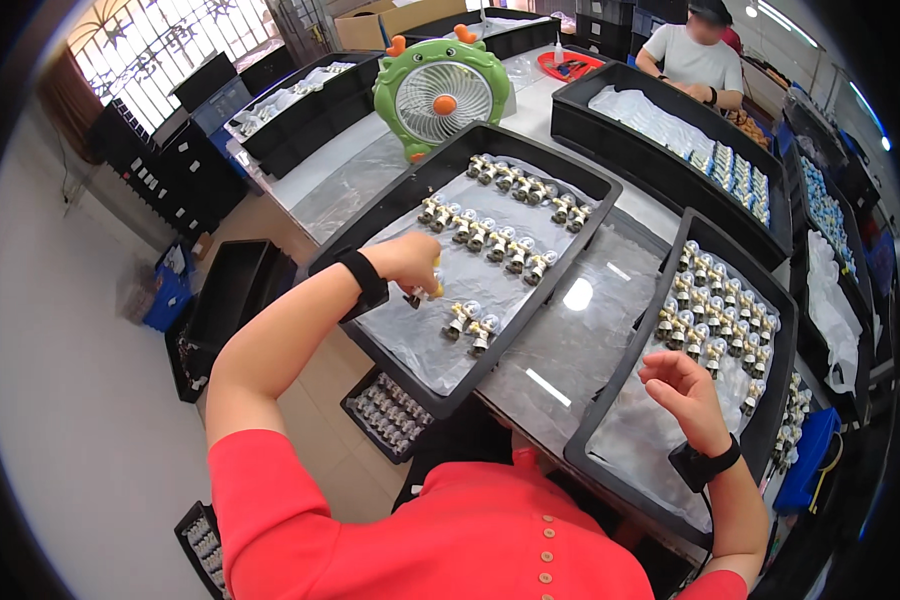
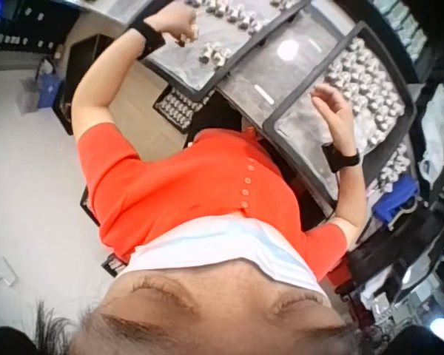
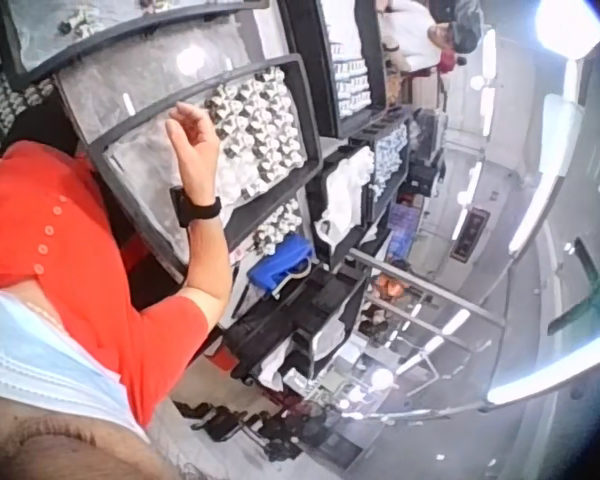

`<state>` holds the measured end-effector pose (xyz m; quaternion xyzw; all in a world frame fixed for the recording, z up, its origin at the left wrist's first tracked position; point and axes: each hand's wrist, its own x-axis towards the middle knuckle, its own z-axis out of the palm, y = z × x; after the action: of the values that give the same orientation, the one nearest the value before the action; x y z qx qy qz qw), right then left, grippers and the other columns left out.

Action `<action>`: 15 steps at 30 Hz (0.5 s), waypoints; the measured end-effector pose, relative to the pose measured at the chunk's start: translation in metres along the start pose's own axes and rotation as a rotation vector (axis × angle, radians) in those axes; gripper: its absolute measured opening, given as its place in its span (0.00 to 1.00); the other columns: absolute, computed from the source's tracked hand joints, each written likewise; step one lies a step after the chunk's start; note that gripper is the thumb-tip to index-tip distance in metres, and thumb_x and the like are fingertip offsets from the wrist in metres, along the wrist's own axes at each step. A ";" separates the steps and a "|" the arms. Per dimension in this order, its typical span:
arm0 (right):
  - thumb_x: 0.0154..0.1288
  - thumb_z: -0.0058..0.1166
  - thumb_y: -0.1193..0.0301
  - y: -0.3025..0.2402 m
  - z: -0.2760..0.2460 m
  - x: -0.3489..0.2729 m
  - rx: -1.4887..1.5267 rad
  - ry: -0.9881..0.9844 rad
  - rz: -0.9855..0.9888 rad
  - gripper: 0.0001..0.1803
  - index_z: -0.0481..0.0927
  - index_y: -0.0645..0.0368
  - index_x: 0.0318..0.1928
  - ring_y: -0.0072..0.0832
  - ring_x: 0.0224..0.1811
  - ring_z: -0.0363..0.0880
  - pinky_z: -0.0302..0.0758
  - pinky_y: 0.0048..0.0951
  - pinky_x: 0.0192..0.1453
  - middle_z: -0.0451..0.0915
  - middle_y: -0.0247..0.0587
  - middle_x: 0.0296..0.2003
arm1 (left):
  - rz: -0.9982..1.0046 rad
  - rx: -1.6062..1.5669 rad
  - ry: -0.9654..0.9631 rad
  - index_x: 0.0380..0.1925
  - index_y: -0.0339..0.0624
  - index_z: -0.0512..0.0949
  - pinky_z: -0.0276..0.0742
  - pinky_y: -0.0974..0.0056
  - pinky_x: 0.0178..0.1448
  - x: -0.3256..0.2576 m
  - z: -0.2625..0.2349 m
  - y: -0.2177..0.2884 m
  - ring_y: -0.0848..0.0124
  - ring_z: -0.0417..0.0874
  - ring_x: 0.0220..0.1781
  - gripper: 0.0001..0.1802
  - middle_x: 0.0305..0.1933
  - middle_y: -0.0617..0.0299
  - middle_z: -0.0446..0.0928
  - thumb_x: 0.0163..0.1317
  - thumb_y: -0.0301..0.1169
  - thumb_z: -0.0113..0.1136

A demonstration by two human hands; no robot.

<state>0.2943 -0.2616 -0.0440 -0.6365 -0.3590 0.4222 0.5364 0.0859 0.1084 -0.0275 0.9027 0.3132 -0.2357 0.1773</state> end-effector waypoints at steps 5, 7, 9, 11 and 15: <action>0.61 0.55 0.75 0.003 -0.001 0.002 -0.019 -0.030 0.019 0.15 0.75 0.63 0.49 0.19 0.46 0.76 0.72 0.22 0.51 0.79 0.35 0.42 | -0.013 -0.071 -0.050 0.35 0.31 0.74 0.80 0.65 0.29 0.021 0.014 -0.004 0.67 0.85 0.25 0.23 0.28 0.52 0.80 0.44 0.36 0.71; 0.62 0.55 0.75 0.003 0.000 0.001 -0.021 -0.029 0.018 0.15 0.75 0.62 0.49 0.19 0.45 0.76 0.72 0.22 0.50 0.79 0.34 0.42 | -0.009 -0.061 -0.061 0.36 0.31 0.74 0.80 0.65 0.29 0.029 0.018 0.002 0.66 0.85 0.25 0.23 0.28 0.52 0.80 0.45 0.36 0.70; 0.62 0.55 0.75 0.000 0.000 0.000 -0.020 -0.022 0.018 0.15 0.75 0.62 0.49 0.19 0.45 0.76 0.72 0.21 0.50 0.79 0.34 0.41 | 0.003 -0.071 -0.049 0.37 0.30 0.73 0.80 0.65 0.29 0.028 0.020 0.010 0.65 0.85 0.25 0.22 0.30 0.51 0.80 0.46 0.33 0.69; 0.62 0.55 0.76 -0.002 0.001 -0.001 -0.011 -0.009 0.024 0.14 0.75 0.62 0.49 0.19 0.45 0.76 0.72 0.21 0.49 0.79 0.34 0.41 | 0.002 -0.074 -0.065 0.38 0.29 0.73 0.81 0.65 0.29 0.031 0.025 0.012 0.64 0.85 0.25 0.22 0.31 0.50 0.80 0.47 0.31 0.68; 0.62 0.55 0.76 -0.003 0.001 0.000 -0.015 -0.006 0.055 0.14 0.76 0.61 0.49 0.18 0.45 0.76 0.72 0.21 0.49 0.79 0.33 0.41 | 0.029 -0.161 -0.077 0.48 0.31 0.70 0.81 0.65 0.30 0.027 0.025 0.009 0.65 0.85 0.27 0.28 0.35 0.48 0.79 0.46 0.28 0.67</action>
<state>0.2930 -0.2610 -0.0415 -0.6489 -0.3460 0.4361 0.5186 0.1023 0.1028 -0.0611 0.8802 0.3110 -0.2418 0.2647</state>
